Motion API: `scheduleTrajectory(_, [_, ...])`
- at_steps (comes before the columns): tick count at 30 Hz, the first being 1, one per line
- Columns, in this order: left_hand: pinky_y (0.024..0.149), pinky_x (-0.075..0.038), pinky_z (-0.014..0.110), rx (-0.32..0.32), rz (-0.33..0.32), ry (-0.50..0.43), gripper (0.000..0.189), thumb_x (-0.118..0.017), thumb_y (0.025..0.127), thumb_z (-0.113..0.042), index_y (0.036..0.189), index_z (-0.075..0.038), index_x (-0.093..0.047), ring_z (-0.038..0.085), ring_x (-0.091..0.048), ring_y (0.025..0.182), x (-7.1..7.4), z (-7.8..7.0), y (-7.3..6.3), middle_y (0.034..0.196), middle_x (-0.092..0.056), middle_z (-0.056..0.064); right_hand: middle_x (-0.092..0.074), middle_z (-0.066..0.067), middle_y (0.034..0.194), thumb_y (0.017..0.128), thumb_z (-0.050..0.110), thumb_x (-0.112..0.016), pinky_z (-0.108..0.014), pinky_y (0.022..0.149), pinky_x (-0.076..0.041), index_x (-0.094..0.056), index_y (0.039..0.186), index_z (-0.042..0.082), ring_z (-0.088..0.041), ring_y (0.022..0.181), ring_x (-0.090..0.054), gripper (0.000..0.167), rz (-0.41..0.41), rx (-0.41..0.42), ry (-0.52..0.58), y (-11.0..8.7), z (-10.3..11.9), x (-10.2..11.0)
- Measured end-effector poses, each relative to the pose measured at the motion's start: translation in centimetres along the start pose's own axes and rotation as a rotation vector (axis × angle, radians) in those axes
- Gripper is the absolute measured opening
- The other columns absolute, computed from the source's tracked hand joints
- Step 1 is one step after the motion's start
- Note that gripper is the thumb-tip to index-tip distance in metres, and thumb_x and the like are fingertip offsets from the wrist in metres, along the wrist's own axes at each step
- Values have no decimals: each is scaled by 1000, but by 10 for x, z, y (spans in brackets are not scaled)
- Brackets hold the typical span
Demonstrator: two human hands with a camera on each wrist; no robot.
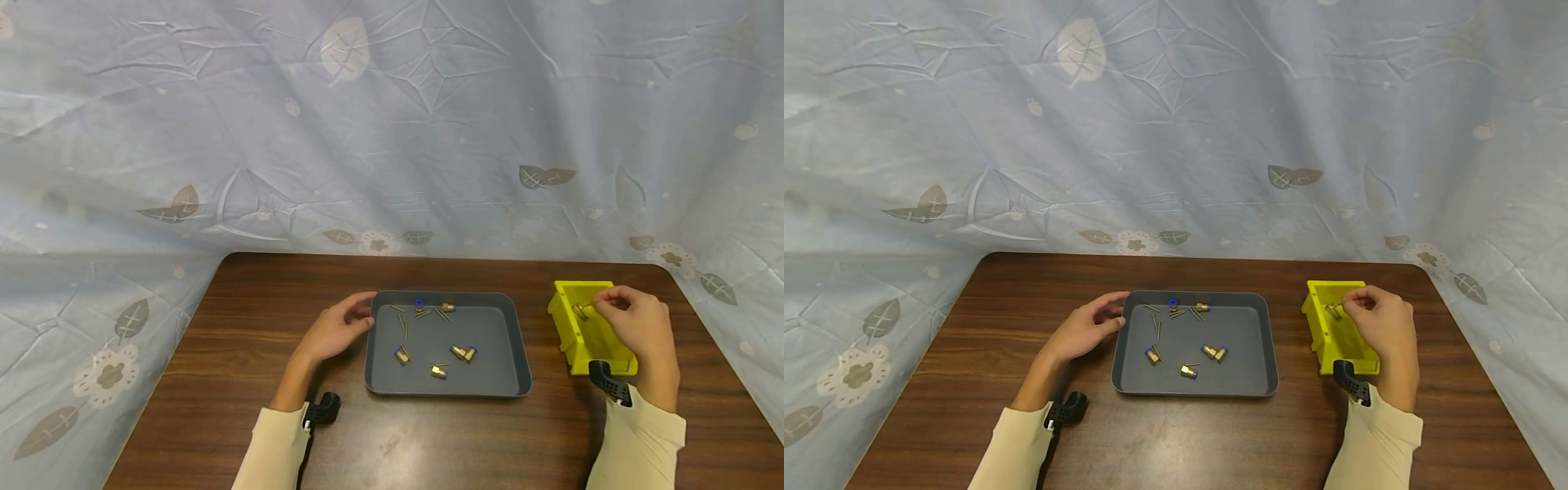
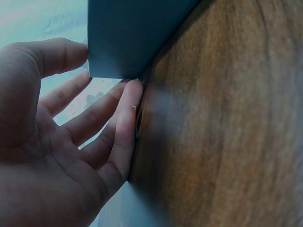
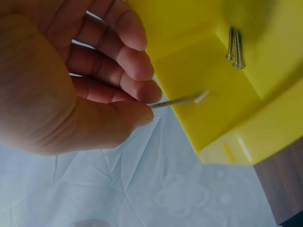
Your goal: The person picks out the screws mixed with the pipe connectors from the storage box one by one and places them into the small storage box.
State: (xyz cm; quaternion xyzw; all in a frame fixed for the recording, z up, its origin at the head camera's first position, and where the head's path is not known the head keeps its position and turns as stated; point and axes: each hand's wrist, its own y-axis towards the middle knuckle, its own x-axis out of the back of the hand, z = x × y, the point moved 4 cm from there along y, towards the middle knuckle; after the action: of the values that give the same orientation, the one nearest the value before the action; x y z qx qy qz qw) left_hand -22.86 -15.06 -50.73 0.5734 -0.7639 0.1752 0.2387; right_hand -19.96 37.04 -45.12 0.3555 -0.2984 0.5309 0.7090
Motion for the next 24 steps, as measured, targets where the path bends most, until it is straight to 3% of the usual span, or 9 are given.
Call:
scheduleTrajectory(8, [98,-53,52,9,5,-8,54,-71,106,-19,159,-17,-60,29,-71,112,-1,0,0,135,-75,14,-78,-20,101,106,24,-71,-38,70,-46,-79,110,-1,-28,85,-64,27,-7,45,5,2,12,-2])
scheduleTrajectory(16, [96,-54,53,-9,11,-18,53,-70,107,-21,159,-15,-60,29,-71,112,-1,1,1,134,-75,16,-78,-11,94,107,23,-73,-31,63,-46,-80,109,3,-20,76,-60,21,37,158,29,6,39,-9])
scheduleTrajectory(24, [96,-53,53,1,9,-12,54,-71,106,-20,159,-16,-60,29,-71,111,0,1,1,133,-76,15,-78,-6,95,103,14,-77,-24,70,-52,-81,105,6,-22,84,-70,9,91,314,85,6,65,-16])
